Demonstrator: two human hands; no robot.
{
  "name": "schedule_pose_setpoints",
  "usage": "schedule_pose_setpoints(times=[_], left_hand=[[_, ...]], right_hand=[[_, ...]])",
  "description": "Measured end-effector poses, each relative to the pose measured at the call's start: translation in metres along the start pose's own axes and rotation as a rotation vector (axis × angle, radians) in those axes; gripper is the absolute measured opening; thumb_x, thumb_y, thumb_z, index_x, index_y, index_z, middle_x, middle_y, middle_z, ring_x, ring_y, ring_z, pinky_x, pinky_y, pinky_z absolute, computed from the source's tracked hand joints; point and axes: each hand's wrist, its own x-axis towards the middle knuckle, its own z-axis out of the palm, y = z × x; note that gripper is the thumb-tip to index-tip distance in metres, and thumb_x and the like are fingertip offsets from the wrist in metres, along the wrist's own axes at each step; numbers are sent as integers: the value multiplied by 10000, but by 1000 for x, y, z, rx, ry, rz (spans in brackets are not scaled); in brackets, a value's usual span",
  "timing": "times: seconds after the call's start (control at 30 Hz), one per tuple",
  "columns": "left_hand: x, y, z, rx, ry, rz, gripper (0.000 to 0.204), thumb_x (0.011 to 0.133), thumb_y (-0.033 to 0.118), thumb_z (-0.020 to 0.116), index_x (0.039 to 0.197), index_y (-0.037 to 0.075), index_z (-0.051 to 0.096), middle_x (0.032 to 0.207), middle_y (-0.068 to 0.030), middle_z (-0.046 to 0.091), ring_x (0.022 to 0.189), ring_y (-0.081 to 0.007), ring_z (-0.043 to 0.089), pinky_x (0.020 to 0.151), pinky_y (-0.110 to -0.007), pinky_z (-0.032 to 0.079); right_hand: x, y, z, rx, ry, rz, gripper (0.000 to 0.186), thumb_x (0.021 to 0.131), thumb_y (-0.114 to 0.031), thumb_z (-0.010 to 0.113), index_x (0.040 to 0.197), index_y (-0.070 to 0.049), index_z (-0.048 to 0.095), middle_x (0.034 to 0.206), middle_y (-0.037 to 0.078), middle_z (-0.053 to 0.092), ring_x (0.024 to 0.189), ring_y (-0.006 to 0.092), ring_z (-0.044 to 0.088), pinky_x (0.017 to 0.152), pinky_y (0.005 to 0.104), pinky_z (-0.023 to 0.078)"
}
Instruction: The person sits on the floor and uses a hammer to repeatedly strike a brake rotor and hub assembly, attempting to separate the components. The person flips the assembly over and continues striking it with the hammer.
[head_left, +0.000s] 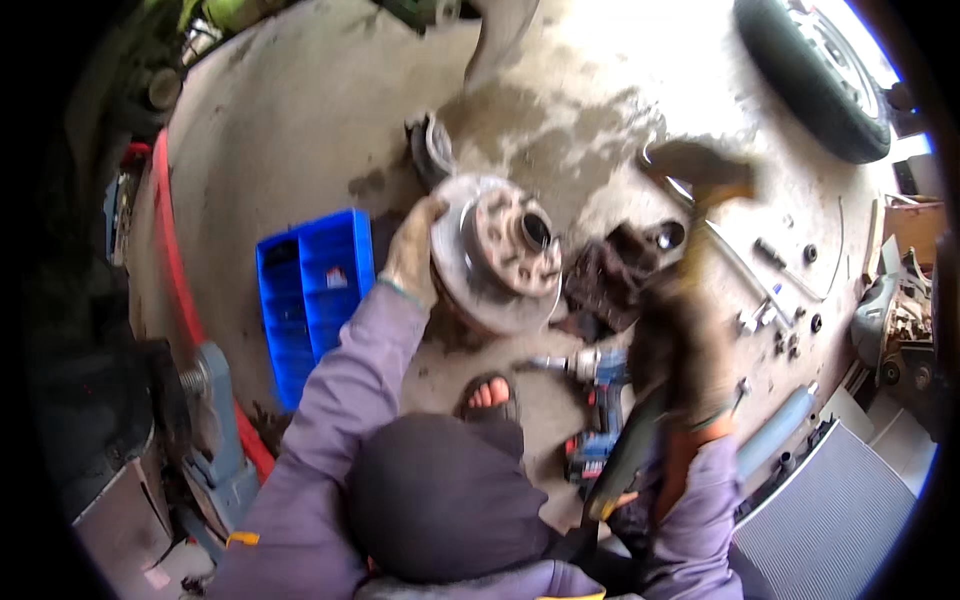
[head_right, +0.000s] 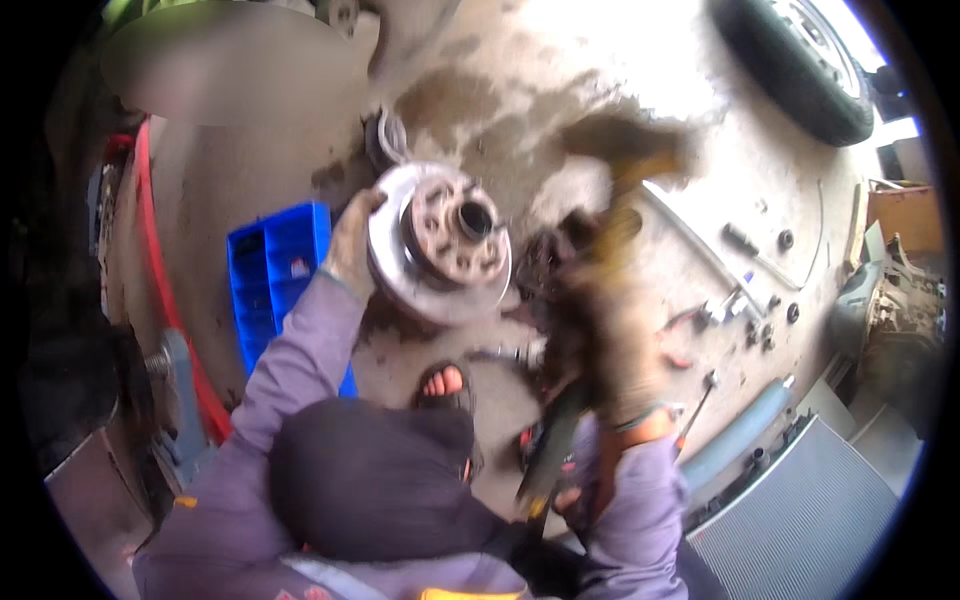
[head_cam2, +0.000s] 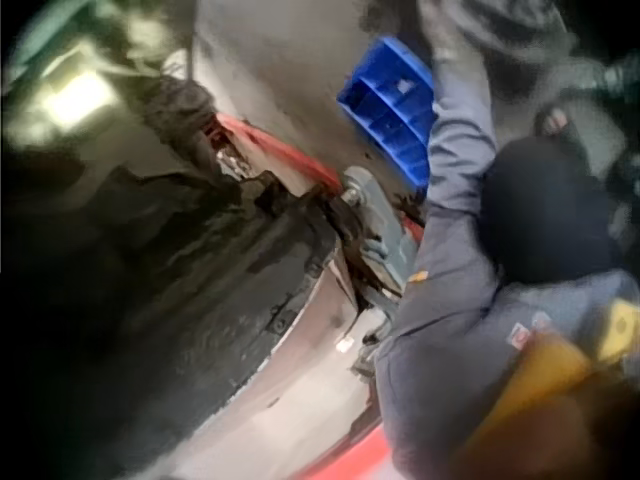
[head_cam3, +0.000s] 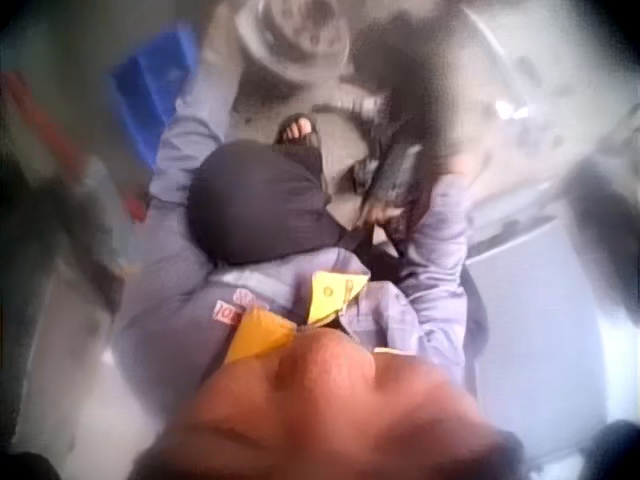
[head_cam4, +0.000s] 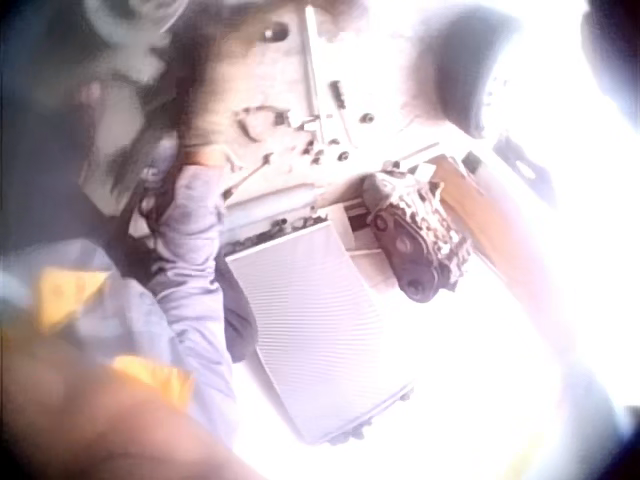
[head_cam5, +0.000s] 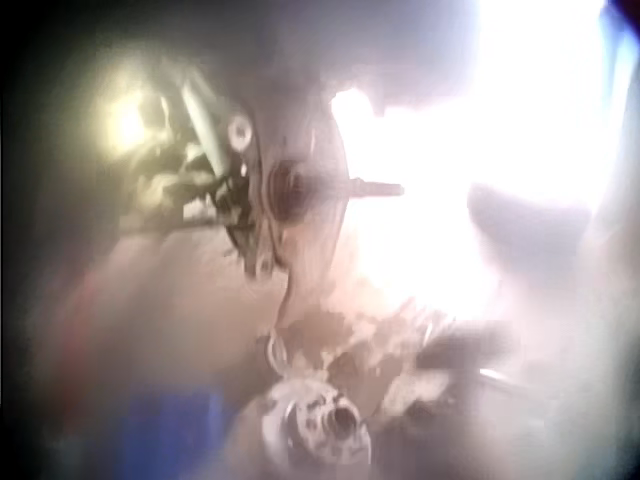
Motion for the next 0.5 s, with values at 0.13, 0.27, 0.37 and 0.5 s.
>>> schedule_pose_setpoints(times=[0.13,0.27,0.37,0.5], left_hand=[[-4,-6,22,-42,19,-28,548,979,309,540,1399,-43,541,1304,-193,663,1190,-303,656,1091,-423,503],[-15,-2,68,131,80,64,538,980,314,578,1416,-1,562,1309,-159,657,1189,-269,647,1074,-394,508],[-24,6,74,65,31,60,518,1015,323,532,1389,-33,577,1331,-173,664,1207,-273,652,1079,-390,510],[-11,-1,17,-44,7,-61,519,1006,311,514,1373,-51,572,1330,-193,661,1218,-305,658,1081,-431,524]], right_hand=[[-8,-53,-9,124,15,-491,272,1075,-340,521,876,-156,517,581,-48,392,410,99,434,367,273,405],[12,36,-21,-723,231,-427,163,1045,-257,541,982,-118,598,650,3,511,478,146,513,461,303,467],[11,43,24,-61,-44,335,204,993,-272,624,963,-70,626,615,15,529,448,151,508,403,320,435],[-11,-18,-3,138,-6,-223,280,1019,-352,611,972,-77,581,592,-23,475,397,119,463,359,285,430]])
